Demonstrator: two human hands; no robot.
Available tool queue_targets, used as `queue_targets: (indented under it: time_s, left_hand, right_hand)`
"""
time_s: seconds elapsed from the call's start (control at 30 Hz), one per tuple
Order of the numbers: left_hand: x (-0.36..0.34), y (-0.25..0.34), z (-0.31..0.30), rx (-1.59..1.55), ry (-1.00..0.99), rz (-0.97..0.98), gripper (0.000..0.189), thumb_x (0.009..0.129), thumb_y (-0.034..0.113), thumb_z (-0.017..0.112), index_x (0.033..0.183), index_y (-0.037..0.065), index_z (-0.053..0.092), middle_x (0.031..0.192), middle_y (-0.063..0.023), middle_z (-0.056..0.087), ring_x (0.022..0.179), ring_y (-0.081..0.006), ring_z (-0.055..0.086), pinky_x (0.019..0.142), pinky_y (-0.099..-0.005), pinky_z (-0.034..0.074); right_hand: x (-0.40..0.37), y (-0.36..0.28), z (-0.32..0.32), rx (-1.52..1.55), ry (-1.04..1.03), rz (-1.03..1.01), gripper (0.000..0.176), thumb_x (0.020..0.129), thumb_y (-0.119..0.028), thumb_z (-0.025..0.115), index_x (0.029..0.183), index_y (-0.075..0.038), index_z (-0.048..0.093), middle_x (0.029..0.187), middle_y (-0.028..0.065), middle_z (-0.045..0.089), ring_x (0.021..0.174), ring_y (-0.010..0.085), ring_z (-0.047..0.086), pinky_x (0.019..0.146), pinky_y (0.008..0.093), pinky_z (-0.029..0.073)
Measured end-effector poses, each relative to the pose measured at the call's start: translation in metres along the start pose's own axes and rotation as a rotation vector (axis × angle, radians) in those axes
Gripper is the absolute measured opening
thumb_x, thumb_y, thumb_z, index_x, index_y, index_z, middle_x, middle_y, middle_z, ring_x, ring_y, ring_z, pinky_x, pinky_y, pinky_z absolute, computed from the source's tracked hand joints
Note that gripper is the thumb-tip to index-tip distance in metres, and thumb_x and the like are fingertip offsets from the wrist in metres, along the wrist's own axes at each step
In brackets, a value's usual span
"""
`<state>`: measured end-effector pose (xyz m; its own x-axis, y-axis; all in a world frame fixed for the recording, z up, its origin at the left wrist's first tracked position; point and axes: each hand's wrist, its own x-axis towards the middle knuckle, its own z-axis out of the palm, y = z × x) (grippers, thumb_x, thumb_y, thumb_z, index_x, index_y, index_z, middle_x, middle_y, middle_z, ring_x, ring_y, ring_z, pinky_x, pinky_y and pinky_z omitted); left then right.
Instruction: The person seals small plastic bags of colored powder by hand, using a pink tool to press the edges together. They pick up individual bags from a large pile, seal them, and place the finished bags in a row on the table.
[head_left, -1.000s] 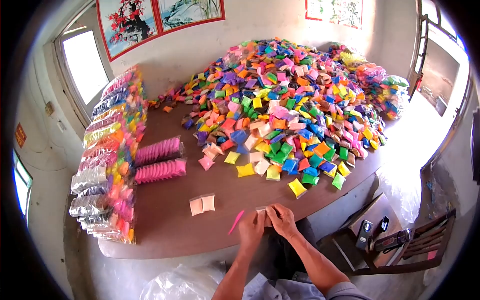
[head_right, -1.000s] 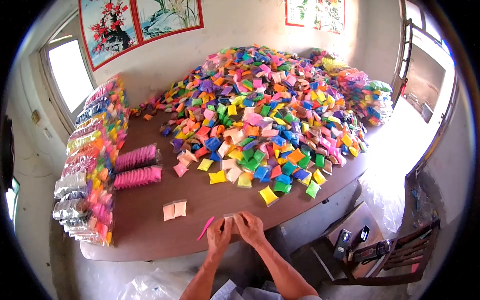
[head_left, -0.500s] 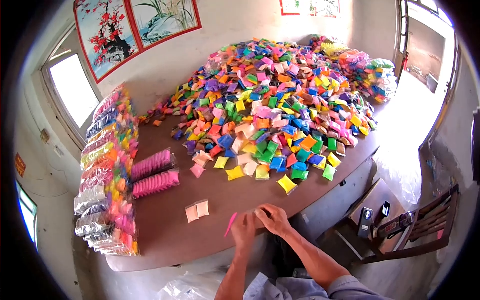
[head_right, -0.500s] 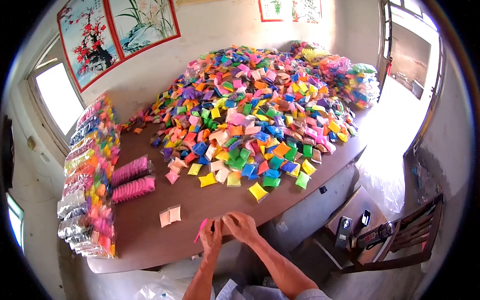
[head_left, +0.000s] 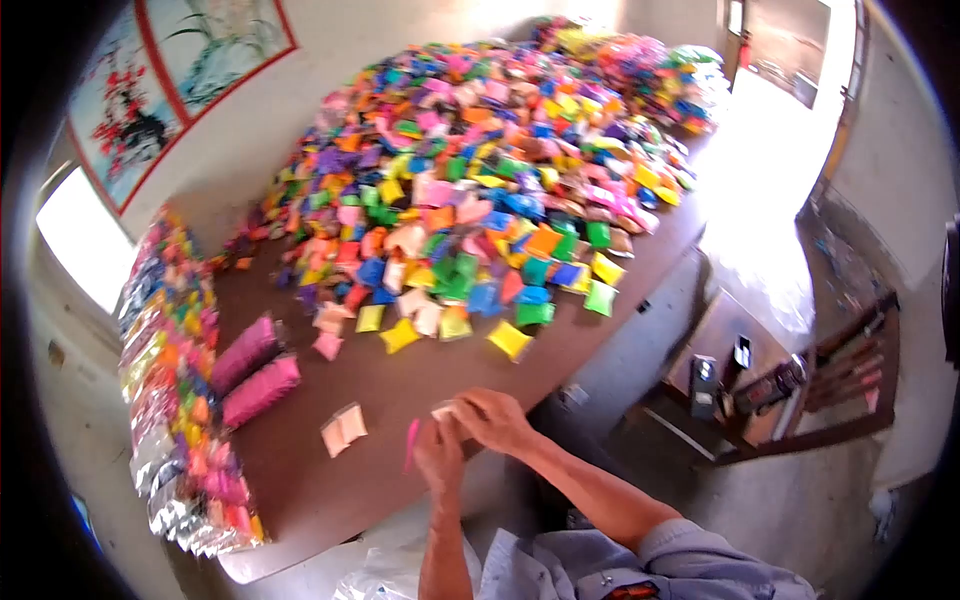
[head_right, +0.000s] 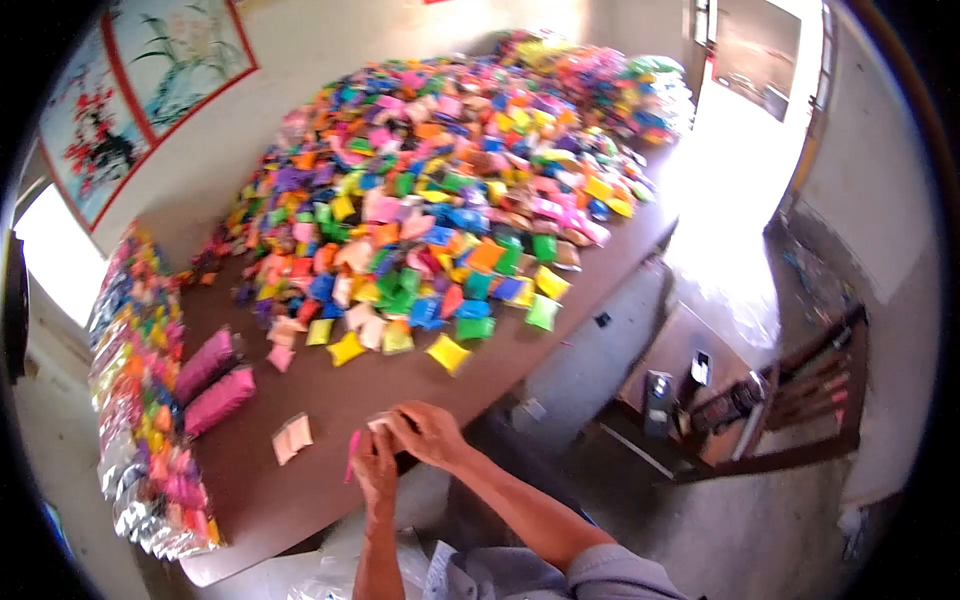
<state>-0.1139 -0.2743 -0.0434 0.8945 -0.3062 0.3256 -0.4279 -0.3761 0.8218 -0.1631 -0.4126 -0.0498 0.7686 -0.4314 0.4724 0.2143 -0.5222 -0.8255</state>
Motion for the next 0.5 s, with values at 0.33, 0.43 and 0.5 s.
queue_targets:
  time_s: [0.33, 0.43, 0.5]
  left_hand:
    - [0.005, -0.001, -0.001, -0.168, -0.049, -0.021, 0.045, 0.111, 0.034, 0.060, 0.087, -0.003, 0.062, 0.071, -0.0051, 0.052, 0.071, -0.0129, 0.047, 0.060, -0.0359, 0.040]
    - [0.005, -0.001, -0.001, -0.059, -0.092, 0.013, 0.044, 0.112, 0.031, 0.059, 0.086, -0.004, 0.061, 0.070, -0.0067, 0.053, 0.069, -0.0145, 0.046, 0.060, -0.0376, 0.040]
    - [0.005, -0.003, -0.001, -0.023, -0.081, 0.044, 0.043, 0.112, 0.030, 0.058, 0.086, -0.004, 0.061, 0.070, -0.0082, 0.054, 0.068, -0.0156, 0.046, 0.060, -0.0383, 0.040]
  right_hand:
    - [0.002, -0.002, 0.004, 0.135, 0.064, 0.175, 0.021, 0.105, -0.025, 0.065, 0.111, -0.005, 0.069, 0.098, 0.0185, 0.073, 0.089, 0.0402, 0.072, 0.077, 0.0458, 0.057]
    - [0.004, -0.006, 0.000, 0.191, 0.080, 0.214, 0.021, 0.106, -0.024, 0.065, 0.112, -0.004, 0.069, 0.096, 0.0182, 0.073, 0.086, 0.0381, 0.072, 0.075, 0.0429, 0.056]
    - [0.004, -0.007, 0.000, 0.223, 0.101, 0.186, 0.024, 0.107, -0.026, 0.065, 0.113, -0.003, 0.069, 0.095, 0.0183, 0.073, 0.084, 0.0382, 0.072, 0.073, 0.0438, 0.056]
